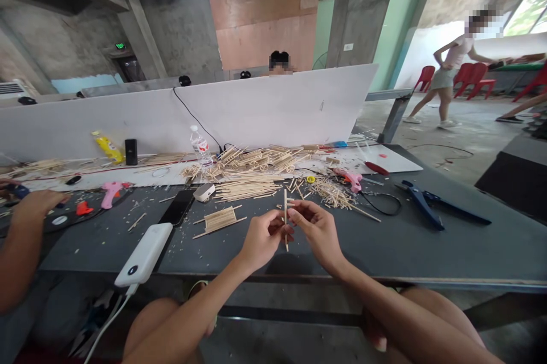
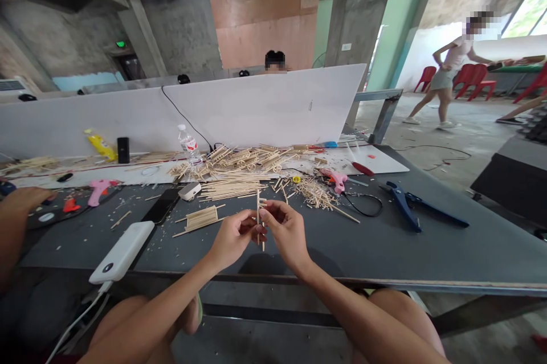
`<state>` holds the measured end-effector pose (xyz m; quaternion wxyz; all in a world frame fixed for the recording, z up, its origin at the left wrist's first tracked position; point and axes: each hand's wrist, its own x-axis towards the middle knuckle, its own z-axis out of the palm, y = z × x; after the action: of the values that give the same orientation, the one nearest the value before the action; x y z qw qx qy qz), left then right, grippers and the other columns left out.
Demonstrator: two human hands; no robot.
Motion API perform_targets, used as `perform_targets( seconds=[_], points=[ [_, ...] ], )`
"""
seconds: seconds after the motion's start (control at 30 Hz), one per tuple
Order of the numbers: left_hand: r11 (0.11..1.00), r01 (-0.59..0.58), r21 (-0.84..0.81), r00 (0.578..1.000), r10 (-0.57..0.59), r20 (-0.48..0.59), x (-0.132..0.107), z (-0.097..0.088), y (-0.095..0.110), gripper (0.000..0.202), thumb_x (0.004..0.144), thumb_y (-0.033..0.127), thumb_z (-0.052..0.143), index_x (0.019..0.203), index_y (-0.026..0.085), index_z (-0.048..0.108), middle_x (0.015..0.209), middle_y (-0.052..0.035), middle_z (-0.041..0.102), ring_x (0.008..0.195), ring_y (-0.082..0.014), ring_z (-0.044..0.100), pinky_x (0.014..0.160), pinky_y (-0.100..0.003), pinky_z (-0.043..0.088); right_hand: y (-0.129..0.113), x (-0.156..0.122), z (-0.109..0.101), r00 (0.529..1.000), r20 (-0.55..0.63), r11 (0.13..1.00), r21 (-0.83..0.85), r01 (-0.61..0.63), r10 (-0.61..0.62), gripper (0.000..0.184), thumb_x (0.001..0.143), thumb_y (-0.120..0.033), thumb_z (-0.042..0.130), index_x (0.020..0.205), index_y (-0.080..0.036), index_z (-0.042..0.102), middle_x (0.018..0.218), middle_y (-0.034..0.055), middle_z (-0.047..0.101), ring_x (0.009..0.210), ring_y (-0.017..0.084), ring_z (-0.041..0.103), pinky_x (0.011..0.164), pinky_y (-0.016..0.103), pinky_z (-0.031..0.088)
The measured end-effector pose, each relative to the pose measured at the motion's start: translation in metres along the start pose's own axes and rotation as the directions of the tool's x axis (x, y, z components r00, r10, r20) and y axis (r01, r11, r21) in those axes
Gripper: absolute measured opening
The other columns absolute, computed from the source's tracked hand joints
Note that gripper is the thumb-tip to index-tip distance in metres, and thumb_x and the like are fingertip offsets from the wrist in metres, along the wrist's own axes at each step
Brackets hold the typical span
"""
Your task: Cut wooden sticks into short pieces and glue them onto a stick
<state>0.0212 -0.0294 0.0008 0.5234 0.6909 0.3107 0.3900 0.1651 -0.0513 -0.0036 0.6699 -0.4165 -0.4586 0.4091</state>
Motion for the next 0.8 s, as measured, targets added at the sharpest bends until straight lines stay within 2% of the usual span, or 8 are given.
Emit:
perform_targets(
  seconds=[0.3, 0.43, 0.5, 0.6, 0.67, 0.7, 0.73, 0.8],
  points=[
    [1.000, 0.011, -0.024, 1.000, -0.011, -0.018, 0.002, -0.002, -0.002, 0.029, 0.082, 0.041, 0.065, 0.094, 0.014, 0.062, 0.075, -0.0068, 0.069, 0.064, -0.0192, 0.068, 0.063, -0.030, 0.055, 0.003, 0.002, -0.002, 1.000, 0.019, 1.000, -0.013, -0.022, 0.022, 0.030, 0.075, -0.040, 0.073, 0.092, -0.016, 0.068, 0.080, 0.0053, 0.068, 0.069, 0.016, 0.060, 0.065, 0.028, 0.049],
    [0.999, 0.038, 0.007, 0.999, -0.038, -0.013, -0.001, 0.007, -0.001, 0.030, 0.084, 0.044, 0.062, 0.085, 0.014, 0.063, 0.073, -0.0076, 0.070, 0.065, -0.0198, 0.068, 0.062, -0.030, 0.055, 0.005, 0.002, -0.004, 0.989, 0.132, 0.992, -0.111, -0.058, 0.073, 0.031, 0.077, -0.045, 0.068, 0.084, -0.014, 0.071, 0.077, 0.0065, 0.067, 0.065, 0.016, 0.058, 0.061, 0.028, 0.047],
    [0.994, 0.036, 0.105, 0.998, -0.041, 0.049, 0.002, -0.003, 0.001, 0.032, 0.085, 0.045, 0.059, 0.084, 0.014, 0.065, 0.073, -0.0071, 0.070, 0.067, -0.0204, 0.068, 0.063, -0.029, 0.054, 0.006, 0.002, -0.005, 0.984, 0.157, 0.985, -0.162, -0.052, 0.078, 0.032, 0.078, -0.046, 0.066, 0.078, -0.014, 0.071, 0.075, 0.0063, 0.066, 0.065, 0.016, 0.056, 0.061, 0.028, 0.045],
    [0.894, -0.007, 0.448, 0.995, -0.038, 0.091, 0.014, -0.064, 0.003, 0.033, 0.083, 0.048, 0.061, 0.087, 0.016, 0.070, 0.081, -0.0053, 0.073, 0.077, -0.0212, 0.069, 0.071, -0.029, 0.053, 0.002, 0.003, -0.006, 0.991, 0.104, 0.970, -0.238, -0.055, 0.082, 0.032, 0.077, -0.046, 0.068, 0.075, -0.015, 0.070, 0.069, 0.0039, 0.062, 0.063, 0.015, 0.052, 0.059, 0.027, 0.041],
    [0.750, 0.133, 0.648, 0.982, -0.014, -0.186, 0.020, -0.135, 0.002, 0.034, 0.086, 0.047, 0.055, 0.096, 0.018, 0.071, 0.094, -0.0062, 0.074, 0.087, -0.0217, 0.069, 0.079, -0.030, 0.052, -0.002, 0.003, -0.007, 0.992, 0.090, 0.963, -0.263, -0.065, 0.091, 0.031, 0.076, -0.047, 0.068, 0.075, -0.016, 0.070, 0.065, 0.0022, 0.059, 0.062, 0.014, 0.049, 0.057, 0.026, 0.039],
    [0.633, 0.319, 0.706, 0.901, 0.029, -0.433, 0.020, -0.173, -0.001, 0.034, 0.089, 0.044, 0.050, 0.103, 0.018, 0.069, 0.099, -0.0068, 0.074, 0.092, -0.0215, 0.068, 0.083, -0.030, 0.051, -0.004, 0.003, -0.008, 0.990, 0.098, 0.961, -0.268, -0.068, 0.097, 0.031, 0.076, -0.047, 0.068, 0.074, -0.016, 0.069, 0.064, 0.0016, 0.057, 0.061, 0.013, 0.048, 0.056, 0.026, 0.037],
    [0.477, 0.539, 0.694, 0.774, 0.045, -0.632, 0.020, -0.209, -0.005, 0.035, 0.089, 0.042, 0.050, 0.109, 0.019, 0.066, 0.106, -0.0068, 0.072, 0.100, -0.0218, 0.067, 0.088, -0.030, 0.049, -0.005, 0.003, -0.009, 0.989, 0.110, 0.960, -0.272, -0.068, 0.102, 0.031, 0.077, -0.047, 0.068, 0.074, -0.016, 0.068, 0.064, 0.0012, 0.056, 0.061, 0.013, 0.047, 0.056, 0.026, 0.036],
    [0.366, 0.696, 0.618, 0.656, 0.028, -0.755, 0.015, -0.266, -0.017, 0.050, 0.081, 0.041, 0.060, 0.119, 0.010, 0.061, 0.118, -0.0193, 0.066, 0.113, -0.0333, 0.060, 0.093, -0.040, 0.046, -0.007, 0.002, -0.010, 0.986, 0.128, 0.957, -0.282, -0.066, 0.106, 0.031, 0.077, -0.047, 0.067, 0.073, -0.017, 0.068, 0.062, 0.0006, 0.054, 0.060, 0.013, 0.044, 0.054, 0.026, 0.034]
  ],
)
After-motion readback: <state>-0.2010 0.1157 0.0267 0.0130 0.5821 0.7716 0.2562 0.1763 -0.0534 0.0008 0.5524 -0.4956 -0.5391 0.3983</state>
